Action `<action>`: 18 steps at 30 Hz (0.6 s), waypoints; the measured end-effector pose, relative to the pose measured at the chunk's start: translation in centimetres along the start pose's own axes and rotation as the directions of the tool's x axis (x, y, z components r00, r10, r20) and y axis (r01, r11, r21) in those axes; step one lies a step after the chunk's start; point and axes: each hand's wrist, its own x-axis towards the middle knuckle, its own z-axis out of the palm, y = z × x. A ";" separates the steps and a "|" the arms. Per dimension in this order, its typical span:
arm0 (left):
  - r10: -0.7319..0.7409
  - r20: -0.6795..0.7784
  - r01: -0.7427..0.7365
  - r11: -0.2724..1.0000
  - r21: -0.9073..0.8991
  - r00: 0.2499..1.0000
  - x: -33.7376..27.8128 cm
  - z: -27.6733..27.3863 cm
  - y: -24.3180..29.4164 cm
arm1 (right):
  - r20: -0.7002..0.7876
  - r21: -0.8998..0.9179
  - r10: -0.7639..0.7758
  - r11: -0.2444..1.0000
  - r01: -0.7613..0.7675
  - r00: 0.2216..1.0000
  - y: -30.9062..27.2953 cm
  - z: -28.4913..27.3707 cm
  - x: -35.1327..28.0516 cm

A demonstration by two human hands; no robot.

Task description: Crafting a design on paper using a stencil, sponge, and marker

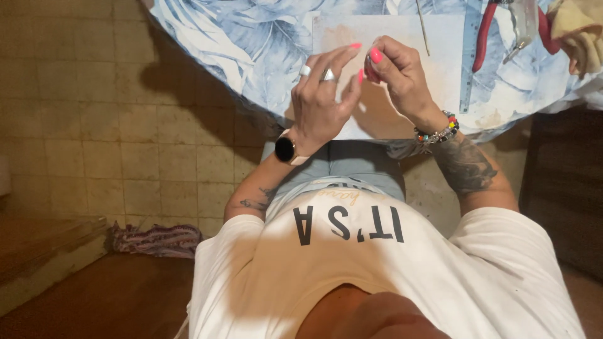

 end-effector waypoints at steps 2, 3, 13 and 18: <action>0.001 0.065 -0.002 1.000 0.011 0.998 -0.8 -0.3 0.1 | 0.050 -0.354 -0.108 0.928 0.119 0.993 0.1 -0.6 0.1; 0.002 0.065 -0.003 1.000 0.011 0.998 -1.2 -0.5 0.3 | 0.050 -0.354 -0.109 0.928 0.119 0.993 0.2 -1.0 0.5; 0.034 0.577 -0.197 0.955 0.223 0.816 -5.2 0.2 0.2 | 0.433 -0.892 -0.177 0.062 0.449 0.884 5.3 -2.6 5.8; -0.002 0.574 -0.163 0.958 0.235 0.819 -5.2 0.5 0.1 | 0.444 -0.881 -0.124 0.119 0.457 0.888 3.2 -1.8 4.2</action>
